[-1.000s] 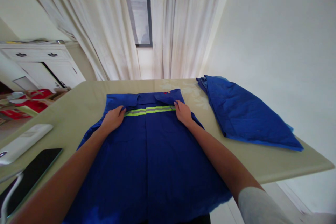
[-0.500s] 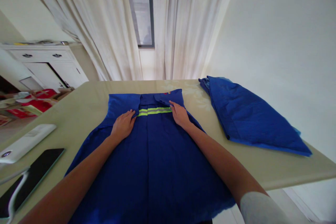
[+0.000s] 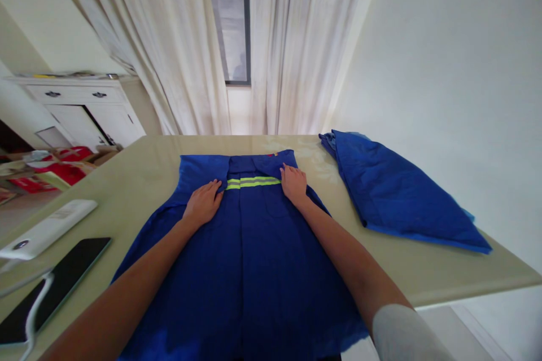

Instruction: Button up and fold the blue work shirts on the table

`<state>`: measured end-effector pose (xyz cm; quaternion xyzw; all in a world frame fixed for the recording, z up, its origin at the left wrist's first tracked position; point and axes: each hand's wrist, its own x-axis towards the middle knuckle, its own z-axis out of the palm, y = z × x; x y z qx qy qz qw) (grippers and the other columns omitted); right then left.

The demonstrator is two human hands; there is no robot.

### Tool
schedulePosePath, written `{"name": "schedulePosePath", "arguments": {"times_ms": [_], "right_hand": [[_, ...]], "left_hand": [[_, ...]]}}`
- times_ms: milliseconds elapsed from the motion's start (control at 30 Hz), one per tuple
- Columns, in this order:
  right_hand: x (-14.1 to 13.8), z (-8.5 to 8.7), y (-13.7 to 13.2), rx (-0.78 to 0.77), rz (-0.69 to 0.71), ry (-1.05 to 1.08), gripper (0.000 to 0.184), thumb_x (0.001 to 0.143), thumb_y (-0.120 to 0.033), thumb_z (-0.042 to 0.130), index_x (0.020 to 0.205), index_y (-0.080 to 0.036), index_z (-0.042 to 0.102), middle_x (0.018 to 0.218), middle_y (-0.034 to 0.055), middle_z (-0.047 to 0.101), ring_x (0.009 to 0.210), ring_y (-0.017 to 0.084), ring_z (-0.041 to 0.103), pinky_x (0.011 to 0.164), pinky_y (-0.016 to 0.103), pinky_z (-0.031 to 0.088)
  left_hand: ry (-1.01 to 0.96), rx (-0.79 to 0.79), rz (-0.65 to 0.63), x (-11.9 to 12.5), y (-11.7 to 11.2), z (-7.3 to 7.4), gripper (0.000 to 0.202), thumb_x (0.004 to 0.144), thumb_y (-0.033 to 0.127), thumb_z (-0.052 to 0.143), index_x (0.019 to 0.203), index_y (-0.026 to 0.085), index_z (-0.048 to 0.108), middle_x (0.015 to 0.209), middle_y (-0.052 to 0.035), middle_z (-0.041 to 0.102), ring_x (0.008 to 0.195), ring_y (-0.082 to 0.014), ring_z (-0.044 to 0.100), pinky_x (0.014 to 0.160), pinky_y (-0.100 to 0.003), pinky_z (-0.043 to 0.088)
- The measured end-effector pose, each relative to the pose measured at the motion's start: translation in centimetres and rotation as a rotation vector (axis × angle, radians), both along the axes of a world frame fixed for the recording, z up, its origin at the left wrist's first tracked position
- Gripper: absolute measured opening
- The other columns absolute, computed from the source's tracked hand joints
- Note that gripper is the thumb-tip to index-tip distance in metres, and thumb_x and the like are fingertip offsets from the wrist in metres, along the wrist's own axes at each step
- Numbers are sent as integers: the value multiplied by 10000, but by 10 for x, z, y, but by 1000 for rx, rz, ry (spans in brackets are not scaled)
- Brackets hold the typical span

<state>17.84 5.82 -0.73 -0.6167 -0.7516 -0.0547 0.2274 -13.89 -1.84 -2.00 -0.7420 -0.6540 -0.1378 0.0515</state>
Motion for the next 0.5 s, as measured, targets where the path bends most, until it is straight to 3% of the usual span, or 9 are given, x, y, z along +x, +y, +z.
{"name": "schedulePosePath", "arguments": {"times_ms": [133, 233, 300, 400, 500], "right_hand": [[2, 3, 8, -97, 248, -103, 513, 1084, -475, 486, 1506, -207, 606, 1468, 160, 656, 1342, 286, 622, 1133, 427, 472], [5, 9, 16, -136, 295, -153, 583, 1034, -535, 579, 1523, -217, 591, 1546, 161, 589, 1400, 309, 583, 1165, 458, 461], [7, 13, 22, -188, 313, -168, 536, 1023, -535, 605, 1474, -246, 636, 1553, 134, 590, 1413, 300, 579, 1180, 438, 453], [9, 17, 31, -258, 137, -126, 413, 1085, -438, 481, 1350, -222, 713, 1390, 171, 704, 1281, 313, 683, 1101, 448, 516], [13, 20, 40, -260, -64, -86, 510, 1118, -346, 297, 1350, -126, 694, 1185, 275, 753, 1098, 372, 761, 950, 512, 577]], "left_hand": [[-14, -7, 12, 2, -1, 3, 572, 1060, 372, 345, 1504, 104, 587, 1585, -168, 551, 1437, -296, 563, 1223, -446, 424], [-8, -7, 17, 4, -2, 5, 564, 1060, 368, 354, 1499, 107, 596, 1579, -161, 559, 1433, -296, 567, 1226, -434, 420], [-10, -5, 22, 5, -3, 6, 556, 1060, 362, 359, 1492, 111, 604, 1573, -159, 567, 1429, -296, 571, 1229, -433, 416], [-27, 3, 22, 5, -4, 5, 555, 1062, 363, 358, 1480, 103, 615, 1572, -166, 565, 1425, -304, 573, 1227, -445, 417], [-43, 6, 17, 5, -3, 3, 542, 1063, 368, 366, 1480, 131, 619, 1573, -149, 569, 1435, -301, 563, 1225, -452, 418]]}}
